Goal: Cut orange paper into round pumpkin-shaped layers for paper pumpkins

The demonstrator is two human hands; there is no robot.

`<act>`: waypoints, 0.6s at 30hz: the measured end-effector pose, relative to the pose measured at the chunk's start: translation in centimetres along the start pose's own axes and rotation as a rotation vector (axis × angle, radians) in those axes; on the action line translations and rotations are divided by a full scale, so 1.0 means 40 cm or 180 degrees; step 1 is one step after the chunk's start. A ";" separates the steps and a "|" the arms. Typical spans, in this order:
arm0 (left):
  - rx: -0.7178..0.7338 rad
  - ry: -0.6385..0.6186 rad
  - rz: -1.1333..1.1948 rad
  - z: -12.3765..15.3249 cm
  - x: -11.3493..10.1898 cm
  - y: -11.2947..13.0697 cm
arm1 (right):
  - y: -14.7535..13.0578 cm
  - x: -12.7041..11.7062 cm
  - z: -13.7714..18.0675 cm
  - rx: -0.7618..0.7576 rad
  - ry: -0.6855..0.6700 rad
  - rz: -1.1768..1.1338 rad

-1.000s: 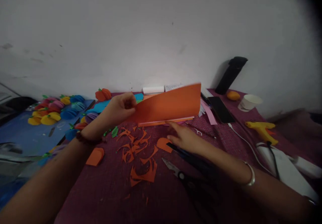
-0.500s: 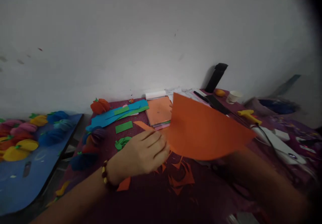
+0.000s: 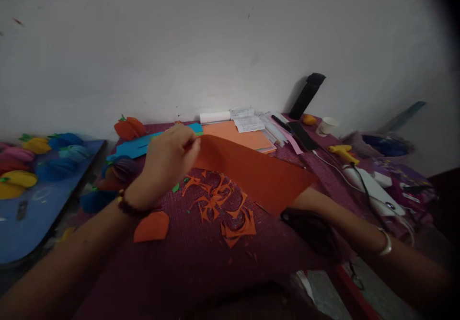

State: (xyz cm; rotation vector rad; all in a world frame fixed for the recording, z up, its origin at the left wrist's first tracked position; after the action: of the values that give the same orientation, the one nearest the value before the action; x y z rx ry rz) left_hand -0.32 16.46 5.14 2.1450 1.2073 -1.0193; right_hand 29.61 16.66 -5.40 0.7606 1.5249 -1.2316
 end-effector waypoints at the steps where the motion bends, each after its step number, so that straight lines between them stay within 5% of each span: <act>1: -0.0123 -0.0023 -0.0081 -0.010 -0.006 -0.003 | 0.010 0.010 0.014 -0.0123 -0.0174 0.0089; 7: -0.0529 -0.0236 -0.0580 -0.069 -0.048 -0.008 | 0.115 0.053 -0.011 -0.0187 -0.0285 0.0540; 12: -0.0787 -0.0228 -0.0892 -0.093 -0.103 0.003 | 0.232 0.004 -0.046 0.0355 0.0030 0.0914; 15: -0.0917 -0.0270 -0.0979 -0.090 -0.130 0.010 | 0.211 -0.029 0.011 0.0300 0.0311 0.0999; 18: -0.0899 -0.0260 -0.1035 -0.081 -0.142 0.013 | 0.118 -0.007 0.109 -0.0326 0.0001 0.0597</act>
State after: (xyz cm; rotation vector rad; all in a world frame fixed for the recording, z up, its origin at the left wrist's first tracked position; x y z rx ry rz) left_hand -0.58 15.53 11.63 1.7118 1.5900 -0.9856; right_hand 35.29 13.91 -6.66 0.8161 1.4693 -1.0074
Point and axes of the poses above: each hand's wrist, its own z-axis away from the middle knuckle, its own x-axis out of the palm, y = z × x, the point moved 3 cm from there along -z, towards the middle knuckle, and after that the axes turned 12 degrees about x, right-handed, at the moved point
